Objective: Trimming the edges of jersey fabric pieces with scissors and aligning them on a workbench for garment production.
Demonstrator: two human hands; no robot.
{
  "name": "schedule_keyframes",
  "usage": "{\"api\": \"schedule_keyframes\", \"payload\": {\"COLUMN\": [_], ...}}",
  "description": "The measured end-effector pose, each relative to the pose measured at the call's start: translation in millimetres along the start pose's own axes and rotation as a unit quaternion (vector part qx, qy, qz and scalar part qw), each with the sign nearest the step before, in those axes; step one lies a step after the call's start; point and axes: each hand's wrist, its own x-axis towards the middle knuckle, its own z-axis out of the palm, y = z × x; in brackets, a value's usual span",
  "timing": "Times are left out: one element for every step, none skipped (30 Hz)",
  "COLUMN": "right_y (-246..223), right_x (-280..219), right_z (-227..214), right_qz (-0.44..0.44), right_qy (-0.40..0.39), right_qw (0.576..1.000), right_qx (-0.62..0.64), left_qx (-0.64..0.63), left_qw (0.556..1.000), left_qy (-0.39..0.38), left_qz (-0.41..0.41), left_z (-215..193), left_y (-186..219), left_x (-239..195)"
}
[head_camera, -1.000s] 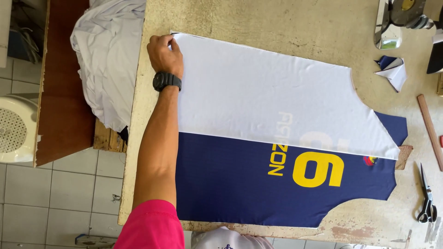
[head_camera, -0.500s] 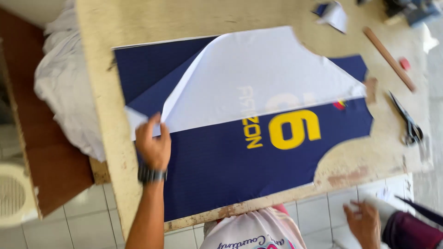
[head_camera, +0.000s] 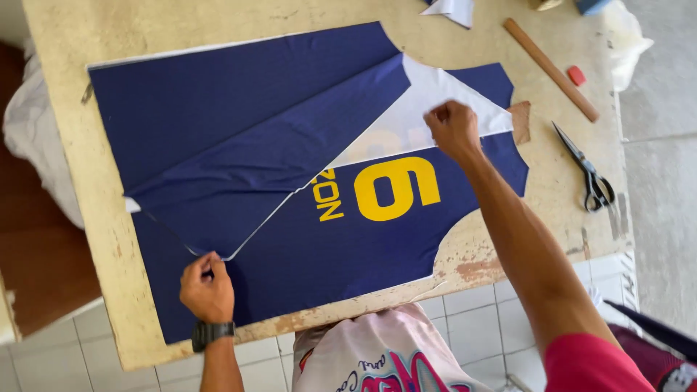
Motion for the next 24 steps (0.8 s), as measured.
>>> {"api": "schedule_keyframes", "payload": {"right_y": [-8.8,-18.5,-27.8,-39.3,-17.8,0.5,9.9,19.7,24.0,26.9,25.4,23.8,28.6,9.4,1.4,-5.9,-5.9,-5.8,-2.6,9.3,14.0,17.5,31.3,44.5], "right_x": [30.2,48.0,62.8,75.8,97.3,117.9,139.6,140.0,144.8,152.6,151.0,153.4,157.8,144.4,126.7,111.0,93.4,77.2,61.9,36.3,9.9,-18.2,-47.9,-78.0], "right_z": [15.1,18.4,22.6,29.5,38.5,50.3,70.8,65.6,67.5,70.1,70.7,71.2,65.2,65.5,52.8,39.8,33.7,28.1,16.7,5.3,2.4,-0.7,-2.8,-4.2], "right_qz": [-0.003,-0.015,0.044,0.103,0.09,0.073,0.05,0.03,0.031,0.029,0.006,0.014,0.029,0.011,0.018,0.026,0.031,0.005,-0.018,-0.011,-0.01,-0.01,-0.006,0.007], "right_qy": [0.006,-0.007,-0.02,-0.034,-0.055,-0.044,-0.04,-0.068,-0.064,-0.059,-0.088,-0.075,-0.051,-0.07,-0.075,-0.08,-0.081,-0.099,-0.109,-0.103,-0.087,-0.07,-0.067,-0.038], "right_qw": [0.999,0.999,0.996,0.989,0.99,0.993,0.994,0.994,0.996,0.998,0.996,0.997,0.998,0.997,0.997,0.995,0.995,0.992,0.986,0.988,0.98,0.969,0.969,0.966], "right_qx": [0.044,0.045,0.073,0.098,0.089,0.086,0.084,0.076,0.045,0.015,0.011,0.001,-0.007,-0.007,0.02,0.047,0.041,0.082,0.123,0.117,0.177,0.237,0.238,0.257], "left_qx": [0.019,0.028,0.02,0.011,0.023,0.0,-0.017,-0.001,-0.033,-0.066,-0.047,-0.078,-0.116,-0.104,-0.152,-0.2,-0.199,-0.286,-0.374,-0.378,-0.389,-0.401,-0.4,-0.401], "left_qw": [1.0,0.999,0.999,1.0,0.998,0.999,0.999,0.998,0.995,0.991,0.988,0.982,0.975,0.972,0.958,0.94,0.939,0.904,0.86,0.858,0.853,0.848,0.849,0.85], "left_qy": [0.004,0.015,0.015,0.014,0.025,0.017,0.016,0.034,0.027,0.024,0.047,0.058,0.064,0.083,0.072,0.061,0.056,0.081,0.101,0.091,0.081,0.071,0.065,0.057], "left_qz": [-0.019,-0.029,-0.027,-0.024,-0.045,-0.038,-0.036,-0.061,-0.088,-0.114,-0.136,-0.163,-0.18,-0.192,-0.231,-0.269,-0.275,-0.306,-0.332,-0.336,-0.338,-0.34,-0.339,-0.337], "left_z": [3.0,6.2,7.1,6.6,10.8,12.5,7.3,12.7,13.4,13.0,14.6,17.2,26.7,17.4,14.7,13.5,10.8,9.9,16.5,4.5,-16.6,-39.4,-56.5,-73.7], "left_y": [-0.2,3.6,6.8,7.2,11.6,12.3,8.2,14.0,15.1,13.5,16.9,18.8,19.4,22.4,28.9,35.2,28.7,22.0,17.5,29.7,37.1,44.2,43.3,42.0], "left_x": [2.7,8.1,6.7,6.2,6.2,7.6,6.8,4.9,3.1,3.2,2.1,3.7,13.4,17.7,23.3,29.9,36.0,42.4,52.0,52.3,57.9,63.6,62.9,62.6]}}
